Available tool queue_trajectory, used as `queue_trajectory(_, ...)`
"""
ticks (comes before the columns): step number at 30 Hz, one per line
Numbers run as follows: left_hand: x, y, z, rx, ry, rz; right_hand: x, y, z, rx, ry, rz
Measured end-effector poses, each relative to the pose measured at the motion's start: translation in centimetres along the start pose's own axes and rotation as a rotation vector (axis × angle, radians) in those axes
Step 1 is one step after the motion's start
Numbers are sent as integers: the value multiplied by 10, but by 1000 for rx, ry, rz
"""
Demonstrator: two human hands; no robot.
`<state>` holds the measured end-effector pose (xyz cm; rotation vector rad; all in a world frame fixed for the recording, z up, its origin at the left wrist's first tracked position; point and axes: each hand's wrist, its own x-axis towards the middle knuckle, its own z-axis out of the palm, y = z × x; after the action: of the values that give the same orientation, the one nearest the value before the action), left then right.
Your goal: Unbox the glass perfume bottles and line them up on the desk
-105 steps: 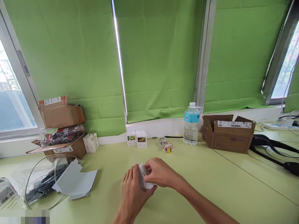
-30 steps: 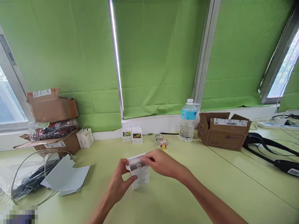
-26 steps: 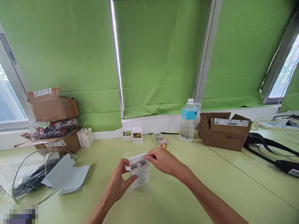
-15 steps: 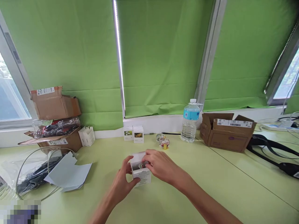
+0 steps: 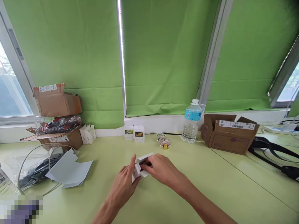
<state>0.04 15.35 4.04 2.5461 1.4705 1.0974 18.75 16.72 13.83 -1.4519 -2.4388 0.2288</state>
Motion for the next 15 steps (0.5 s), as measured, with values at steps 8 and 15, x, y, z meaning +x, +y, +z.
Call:
queue_trajectory(8, 0, -13, 5, 179, 116, 87, 26, 12, 42, 125, 54, 47)
queue_trajectory(15, -2, -14, 11, 221, 164, 129, 30, 15, 68, 466, 103, 100)
